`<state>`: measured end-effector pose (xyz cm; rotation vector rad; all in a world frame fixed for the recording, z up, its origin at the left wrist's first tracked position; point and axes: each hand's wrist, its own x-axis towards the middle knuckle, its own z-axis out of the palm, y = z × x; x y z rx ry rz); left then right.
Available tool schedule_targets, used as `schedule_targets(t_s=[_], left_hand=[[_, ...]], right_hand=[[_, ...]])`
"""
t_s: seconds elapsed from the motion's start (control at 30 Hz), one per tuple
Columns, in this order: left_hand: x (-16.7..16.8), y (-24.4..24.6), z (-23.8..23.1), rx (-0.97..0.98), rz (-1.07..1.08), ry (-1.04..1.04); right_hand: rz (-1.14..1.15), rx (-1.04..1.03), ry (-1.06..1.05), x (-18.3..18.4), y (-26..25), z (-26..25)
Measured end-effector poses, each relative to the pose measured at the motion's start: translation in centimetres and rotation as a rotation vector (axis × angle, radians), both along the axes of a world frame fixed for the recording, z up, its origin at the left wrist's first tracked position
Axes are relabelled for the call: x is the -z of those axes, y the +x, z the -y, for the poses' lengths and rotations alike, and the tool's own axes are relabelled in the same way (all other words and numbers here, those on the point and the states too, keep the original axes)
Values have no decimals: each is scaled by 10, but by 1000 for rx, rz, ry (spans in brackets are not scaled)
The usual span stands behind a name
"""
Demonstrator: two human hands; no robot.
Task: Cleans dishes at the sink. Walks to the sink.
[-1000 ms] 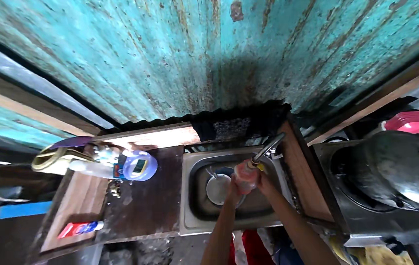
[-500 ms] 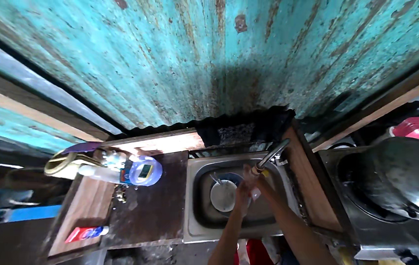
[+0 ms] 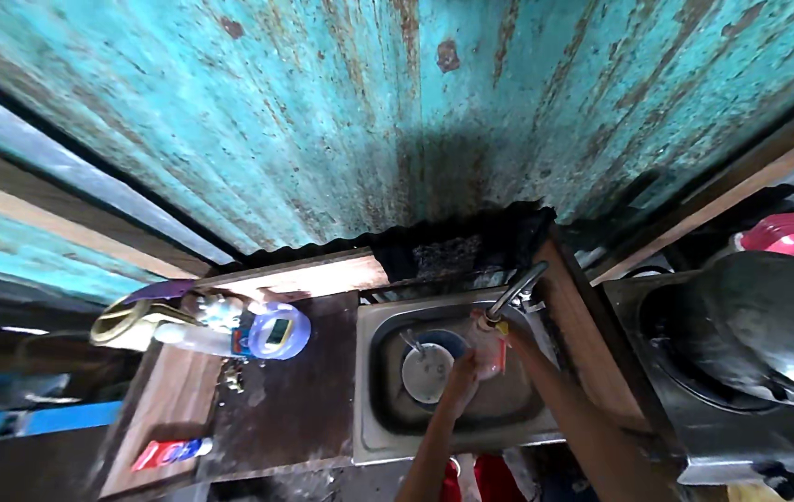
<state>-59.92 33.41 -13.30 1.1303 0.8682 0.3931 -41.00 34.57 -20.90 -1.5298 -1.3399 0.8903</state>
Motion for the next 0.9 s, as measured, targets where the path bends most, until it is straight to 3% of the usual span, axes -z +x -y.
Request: schedule_targets(t_s=[0.03,0.1,0.17,0.23,0.4,0.5,0.6,0.73,0.83,0.9], left_hand=[[-9,3,-3,21,-35,5],[-13,8,-14,100,-87,-6],[-3,12,-23,53,-114,-13],[2,9,-32,-127,-118,-18],[3,13,-71,-677,406,-313],[6,23,-94,-677,511,-323],[6,15,-86,-679,381,-250],[15,5,-52,-651,144,-167],[28,11,-30,-679,210,-400],[31,11,-26,-662,240,-447]], right_hand=[[-77,85,-354,-57,-15,0],[-41,201,-530,-87,-43,1],[9,278,-457,-78,-53,10],[-64,326,-316,-62,-52,14],[-403,270,-399,-13,-75,27],[-439,270,-292,-8,-113,30],[-522,551,-291,-10,-119,25],[-244,591,-260,-39,-101,12],[188,251,-360,-46,-101,11],[276,195,-324,-39,-88,11]])
